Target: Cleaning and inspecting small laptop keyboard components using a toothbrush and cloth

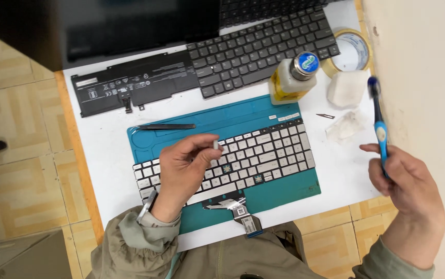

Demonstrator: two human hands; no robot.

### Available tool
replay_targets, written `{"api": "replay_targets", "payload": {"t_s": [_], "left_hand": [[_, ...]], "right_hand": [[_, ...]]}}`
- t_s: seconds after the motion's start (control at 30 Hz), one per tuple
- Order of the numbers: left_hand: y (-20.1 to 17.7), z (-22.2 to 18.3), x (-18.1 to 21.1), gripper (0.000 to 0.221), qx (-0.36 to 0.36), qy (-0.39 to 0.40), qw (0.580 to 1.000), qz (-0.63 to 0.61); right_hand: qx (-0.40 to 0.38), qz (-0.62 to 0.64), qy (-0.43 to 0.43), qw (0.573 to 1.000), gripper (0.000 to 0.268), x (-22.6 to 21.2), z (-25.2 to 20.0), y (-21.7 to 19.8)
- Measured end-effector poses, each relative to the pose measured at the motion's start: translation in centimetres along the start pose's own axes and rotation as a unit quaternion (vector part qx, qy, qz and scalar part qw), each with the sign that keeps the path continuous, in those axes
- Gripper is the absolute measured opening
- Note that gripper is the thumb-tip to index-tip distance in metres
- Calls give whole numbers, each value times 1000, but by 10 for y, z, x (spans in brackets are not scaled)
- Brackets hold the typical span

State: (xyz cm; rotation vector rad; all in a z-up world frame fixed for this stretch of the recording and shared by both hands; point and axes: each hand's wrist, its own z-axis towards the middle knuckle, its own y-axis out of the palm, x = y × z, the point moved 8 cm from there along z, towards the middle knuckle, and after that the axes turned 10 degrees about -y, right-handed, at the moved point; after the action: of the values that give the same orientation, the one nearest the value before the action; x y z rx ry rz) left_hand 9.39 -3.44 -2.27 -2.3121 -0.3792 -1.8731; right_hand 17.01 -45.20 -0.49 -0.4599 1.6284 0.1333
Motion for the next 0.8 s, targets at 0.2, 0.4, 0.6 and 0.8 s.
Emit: {"api": "replay_targets", "payload": {"t_s": [0.2, 0.4, 0.6, 0.8], "left_hand": [[7, 2, 2, 16, -42, -67, 996, -33], [9, 1, -5, 17, -114, -61, 976, -178], [-1, 2, 0, 17, -105, -25, 973, -206], [-6, 5, 0, 16, -96, -24, 977, -191]], "right_hand": [[-121, -156, -144, 970, 36, -41, -3, 65], [-184, -358, -331, 854, 20, -108, 52, 151], [-167, -401, -395, 810, 38, -123, 78, 178], [-99, -457, -459, 755, 31, -118, 76, 188]]}}
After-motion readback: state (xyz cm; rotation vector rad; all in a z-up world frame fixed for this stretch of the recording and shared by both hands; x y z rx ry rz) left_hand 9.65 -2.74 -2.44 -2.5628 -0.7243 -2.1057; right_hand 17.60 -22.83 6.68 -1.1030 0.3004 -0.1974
